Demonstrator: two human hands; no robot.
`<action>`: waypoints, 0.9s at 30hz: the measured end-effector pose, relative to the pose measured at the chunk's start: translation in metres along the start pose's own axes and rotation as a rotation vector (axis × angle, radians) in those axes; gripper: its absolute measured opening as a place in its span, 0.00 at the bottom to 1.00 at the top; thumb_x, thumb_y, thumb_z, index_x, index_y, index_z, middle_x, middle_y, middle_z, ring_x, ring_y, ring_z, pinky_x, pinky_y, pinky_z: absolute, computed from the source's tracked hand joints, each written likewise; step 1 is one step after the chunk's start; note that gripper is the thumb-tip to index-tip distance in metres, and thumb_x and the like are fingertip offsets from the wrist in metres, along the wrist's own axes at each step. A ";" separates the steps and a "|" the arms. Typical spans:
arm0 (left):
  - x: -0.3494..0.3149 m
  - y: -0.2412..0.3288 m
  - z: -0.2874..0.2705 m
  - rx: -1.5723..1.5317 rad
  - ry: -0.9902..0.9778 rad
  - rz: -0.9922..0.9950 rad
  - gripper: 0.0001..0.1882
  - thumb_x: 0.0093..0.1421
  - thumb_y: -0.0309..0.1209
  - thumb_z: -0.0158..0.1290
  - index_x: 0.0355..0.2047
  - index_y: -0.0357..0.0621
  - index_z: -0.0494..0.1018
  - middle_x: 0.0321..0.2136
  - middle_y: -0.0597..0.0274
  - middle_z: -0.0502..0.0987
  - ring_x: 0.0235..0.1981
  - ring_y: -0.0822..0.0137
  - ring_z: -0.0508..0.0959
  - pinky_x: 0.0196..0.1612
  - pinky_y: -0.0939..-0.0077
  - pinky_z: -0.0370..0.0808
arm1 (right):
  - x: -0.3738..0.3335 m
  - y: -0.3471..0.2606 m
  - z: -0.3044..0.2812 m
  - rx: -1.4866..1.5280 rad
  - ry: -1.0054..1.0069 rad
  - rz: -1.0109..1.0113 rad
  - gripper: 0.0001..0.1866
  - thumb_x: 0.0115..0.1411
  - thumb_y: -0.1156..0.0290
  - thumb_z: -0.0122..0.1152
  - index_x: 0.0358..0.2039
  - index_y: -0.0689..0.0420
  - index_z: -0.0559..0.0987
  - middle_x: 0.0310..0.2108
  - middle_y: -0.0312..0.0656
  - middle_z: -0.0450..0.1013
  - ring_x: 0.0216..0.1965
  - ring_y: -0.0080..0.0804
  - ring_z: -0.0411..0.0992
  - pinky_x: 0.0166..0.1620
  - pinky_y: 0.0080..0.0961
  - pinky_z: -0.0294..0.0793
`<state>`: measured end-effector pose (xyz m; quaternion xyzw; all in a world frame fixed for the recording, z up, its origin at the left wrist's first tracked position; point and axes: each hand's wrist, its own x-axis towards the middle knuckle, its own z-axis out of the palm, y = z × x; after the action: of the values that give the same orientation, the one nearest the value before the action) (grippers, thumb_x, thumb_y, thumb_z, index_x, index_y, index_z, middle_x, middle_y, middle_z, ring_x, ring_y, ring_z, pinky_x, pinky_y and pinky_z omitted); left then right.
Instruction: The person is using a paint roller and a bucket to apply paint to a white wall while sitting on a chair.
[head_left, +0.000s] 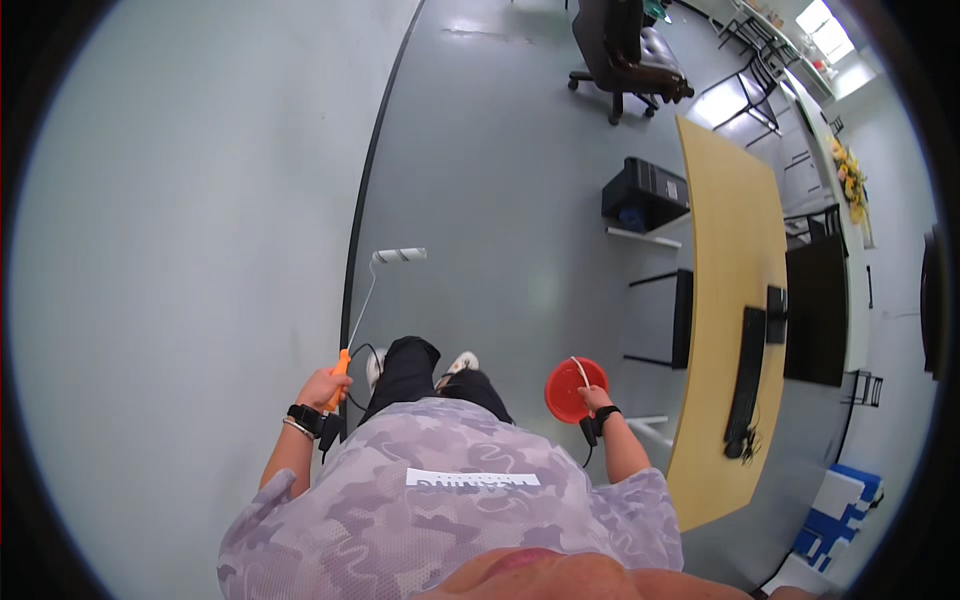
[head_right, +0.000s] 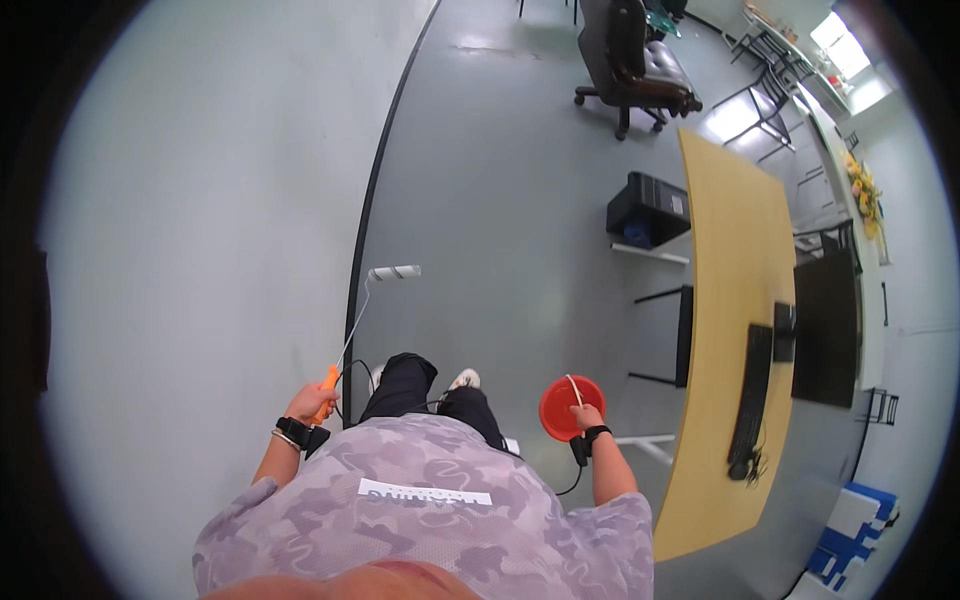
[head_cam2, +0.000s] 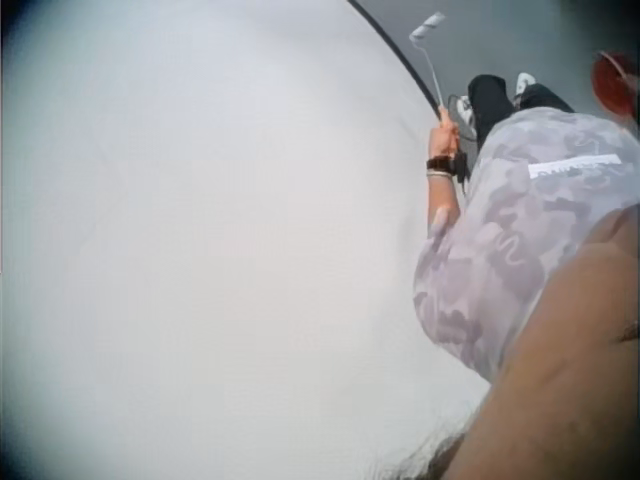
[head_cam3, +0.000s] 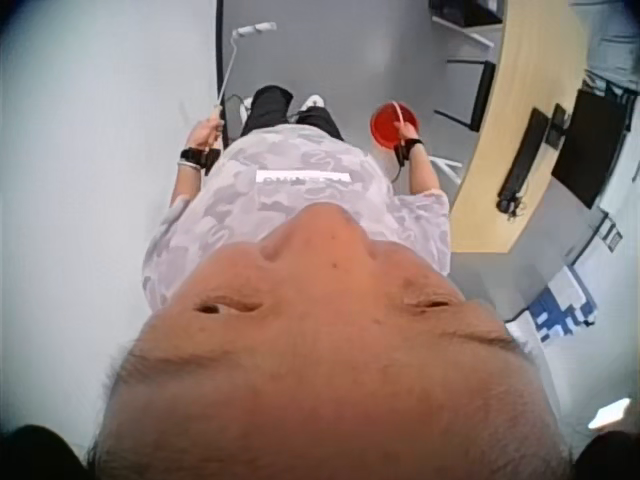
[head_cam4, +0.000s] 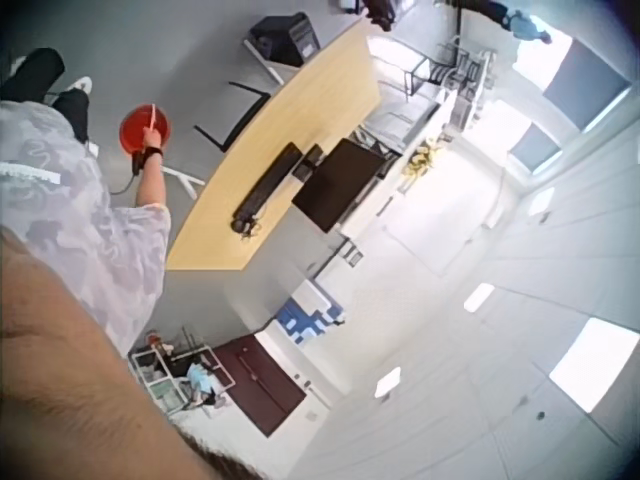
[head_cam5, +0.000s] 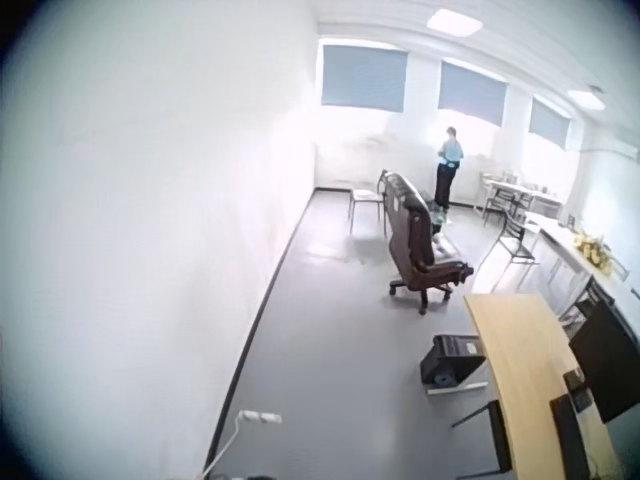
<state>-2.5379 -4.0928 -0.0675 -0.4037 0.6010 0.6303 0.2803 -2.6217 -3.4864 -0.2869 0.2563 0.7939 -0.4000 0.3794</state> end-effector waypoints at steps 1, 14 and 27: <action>0.007 0.005 0.001 -0.012 -0.005 0.006 0.06 0.49 0.28 0.51 0.24 0.43 0.64 0.15 0.68 0.66 0.14 0.76 0.66 0.17 0.82 0.64 | 0.008 -0.014 -0.007 -0.011 0.008 -0.006 0.10 0.54 0.63 0.52 0.23 0.57 0.72 0.12 0.30 0.61 0.13 0.21 0.59 0.17 0.23 0.56; 0.213 0.380 -0.072 0.020 -0.061 -0.018 0.05 0.49 0.26 0.50 0.20 0.40 0.66 0.14 0.65 0.68 0.15 0.73 0.68 0.19 0.80 0.65 | 0.146 -0.555 -0.057 -0.313 0.009 -0.430 0.19 0.53 0.57 0.52 0.35 0.60 0.76 0.30 0.50 0.74 0.34 0.41 0.72 0.38 0.30 0.70; 0.406 0.705 -0.063 -0.052 -0.017 0.028 0.06 0.49 0.27 0.51 0.24 0.41 0.65 0.15 0.66 0.67 0.14 0.75 0.67 0.18 0.81 0.65 | 0.469 -1.012 -0.132 -0.779 -0.106 -0.600 0.16 0.50 0.59 0.52 0.28 0.60 0.77 0.27 0.47 0.75 0.30 0.36 0.74 0.36 0.32 0.71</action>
<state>-3.3285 -4.2935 -0.0333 -0.3972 0.5875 0.6530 0.2658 -3.6655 -3.8840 -0.1679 -0.1650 0.9029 -0.1775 0.3549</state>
